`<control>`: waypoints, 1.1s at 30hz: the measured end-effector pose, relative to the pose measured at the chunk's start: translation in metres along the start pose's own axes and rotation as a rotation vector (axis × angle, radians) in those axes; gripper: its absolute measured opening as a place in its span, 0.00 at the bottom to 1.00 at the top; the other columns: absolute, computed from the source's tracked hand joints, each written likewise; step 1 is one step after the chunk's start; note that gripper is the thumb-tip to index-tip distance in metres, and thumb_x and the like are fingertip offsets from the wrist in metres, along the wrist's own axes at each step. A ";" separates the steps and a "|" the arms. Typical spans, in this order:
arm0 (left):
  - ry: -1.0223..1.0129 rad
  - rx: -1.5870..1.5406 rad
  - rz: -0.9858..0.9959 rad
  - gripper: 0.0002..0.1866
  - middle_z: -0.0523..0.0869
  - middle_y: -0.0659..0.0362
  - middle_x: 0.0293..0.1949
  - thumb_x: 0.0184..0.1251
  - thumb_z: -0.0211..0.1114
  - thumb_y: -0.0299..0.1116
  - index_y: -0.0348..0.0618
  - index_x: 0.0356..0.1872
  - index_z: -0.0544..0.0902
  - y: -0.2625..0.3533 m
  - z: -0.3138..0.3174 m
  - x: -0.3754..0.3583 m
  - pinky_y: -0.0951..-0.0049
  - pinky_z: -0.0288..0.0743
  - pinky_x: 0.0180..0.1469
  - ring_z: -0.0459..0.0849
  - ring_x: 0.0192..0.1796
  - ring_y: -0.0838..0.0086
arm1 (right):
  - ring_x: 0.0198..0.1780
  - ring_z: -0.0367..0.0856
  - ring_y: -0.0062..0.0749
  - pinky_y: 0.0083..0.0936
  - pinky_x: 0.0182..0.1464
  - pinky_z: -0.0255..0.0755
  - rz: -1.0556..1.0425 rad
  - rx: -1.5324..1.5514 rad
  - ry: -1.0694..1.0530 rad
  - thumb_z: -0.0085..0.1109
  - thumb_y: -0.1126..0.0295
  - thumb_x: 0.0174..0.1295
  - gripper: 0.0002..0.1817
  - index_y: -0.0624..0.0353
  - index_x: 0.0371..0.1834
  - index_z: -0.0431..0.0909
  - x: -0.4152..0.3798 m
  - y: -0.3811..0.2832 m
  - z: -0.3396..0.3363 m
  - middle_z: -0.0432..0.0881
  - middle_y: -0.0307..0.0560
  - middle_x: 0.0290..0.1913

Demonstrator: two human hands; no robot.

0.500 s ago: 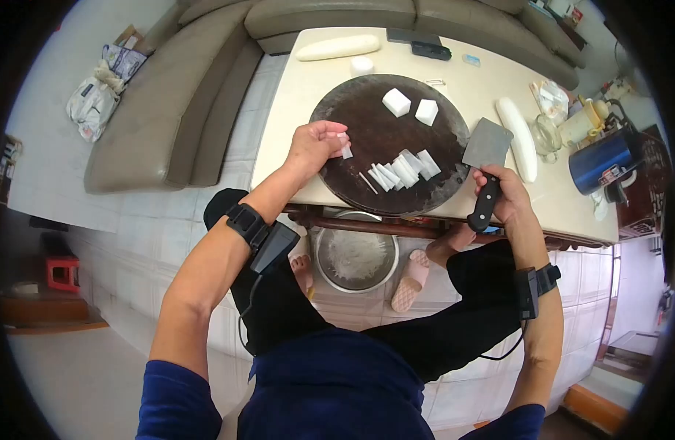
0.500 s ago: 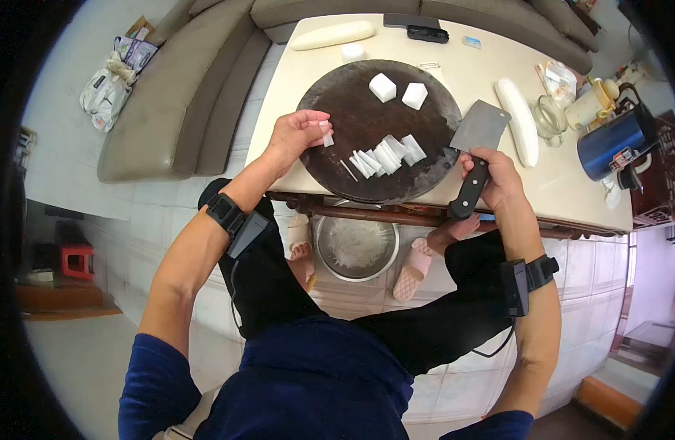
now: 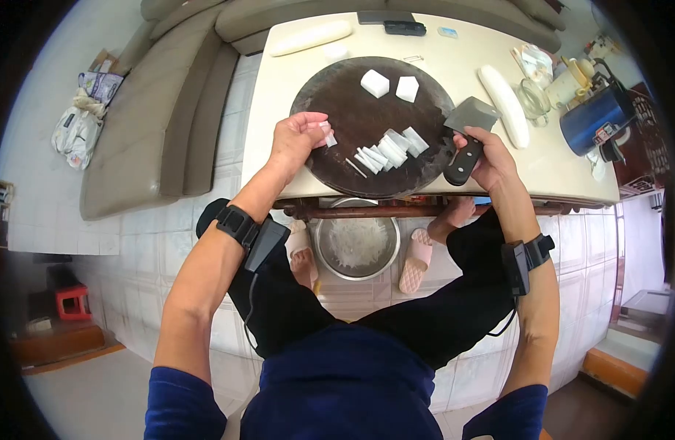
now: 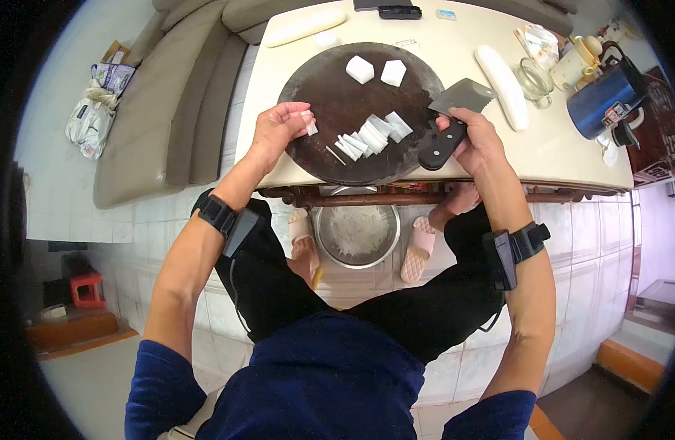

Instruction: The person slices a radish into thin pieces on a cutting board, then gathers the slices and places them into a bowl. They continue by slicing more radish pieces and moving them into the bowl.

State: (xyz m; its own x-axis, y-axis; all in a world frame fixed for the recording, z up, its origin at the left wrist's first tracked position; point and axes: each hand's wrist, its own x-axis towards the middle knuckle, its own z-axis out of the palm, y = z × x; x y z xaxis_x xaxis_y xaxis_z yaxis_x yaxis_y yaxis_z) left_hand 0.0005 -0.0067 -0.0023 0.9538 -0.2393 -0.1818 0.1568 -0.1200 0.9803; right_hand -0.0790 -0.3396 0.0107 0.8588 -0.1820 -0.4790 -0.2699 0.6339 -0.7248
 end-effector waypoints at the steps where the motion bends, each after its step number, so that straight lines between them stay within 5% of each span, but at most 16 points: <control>1: 0.005 -0.001 0.003 0.15 0.87 0.58 0.42 0.67 0.66 0.26 0.35 0.52 0.80 0.001 0.001 -0.001 0.81 0.79 0.48 0.86 0.45 0.77 | 0.29 0.83 0.32 0.25 0.35 0.81 0.005 -0.018 0.004 0.57 0.77 0.62 0.08 0.70 0.41 0.72 0.003 0.002 -0.004 0.81 0.53 0.32; 12: 0.022 0.041 0.063 0.15 0.87 0.57 0.43 0.67 0.65 0.26 0.34 0.53 0.80 -0.003 0.003 -0.001 0.80 0.79 0.48 0.85 0.44 0.77 | 0.28 0.78 0.24 0.22 0.32 0.74 0.073 -0.073 -0.003 0.56 0.72 0.64 0.11 0.71 0.44 0.74 -0.001 0.005 -0.021 0.81 0.47 0.34; 15: 0.048 -0.004 0.062 0.13 0.86 0.56 0.39 0.65 0.65 0.22 0.32 0.49 0.81 0.000 0.007 -0.003 0.81 0.80 0.43 0.85 0.40 0.77 | 0.28 0.81 0.31 0.24 0.33 0.80 0.074 0.027 -0.054 0.55 0.77 0.64 0.09 0.73 0.42 0.72 -0.005 0.005 -0.021 0.81 0.54 0.33; 23: 0.052 0.079 0.039 0.13 0.86 0.58 0.43 0.68 0.64 0.24 0.35 0.52 0.80 -0.001 0.005 0.000 0.80 0.80 0.49 0.85 0.45 0.77 | 0.28 0.79 0.25 0.20 0.30 0.77 -0.007 0.015 -0.019 0.57 0.74 0.63 0.10 0.71 0.43 0.74 -0.015 0.006 -0.017 0.81 0.50 0.33; 33: 0.043 0.055 0.070 0.13 0.86 0.60 0.41 0.67 0.65 0.25 0.35 0.52 0.81 -0.005 0.003 0.000 0.82 0.79 0.47 0.85 0.43 0.79 | 0.28 0.82 0.34 0.27 0.35 0.82 -0.023 0.088 -0.011 0.56 0.78 0.62 0.08 0.70 0.42 0.70 -0.016 0.004 -0.010 0.81 0.54 0.30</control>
State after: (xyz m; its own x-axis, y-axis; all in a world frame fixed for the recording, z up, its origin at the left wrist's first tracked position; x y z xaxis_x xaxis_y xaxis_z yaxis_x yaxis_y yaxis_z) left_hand -0.0010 -0.0089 -0.0080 0.9721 -0.2077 -0.1088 0.0766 -0.1572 0.9846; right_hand -0.0980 -0.3419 0.0098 0.8691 -0.1890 -0.4572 -0.2116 0.6933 -0.6889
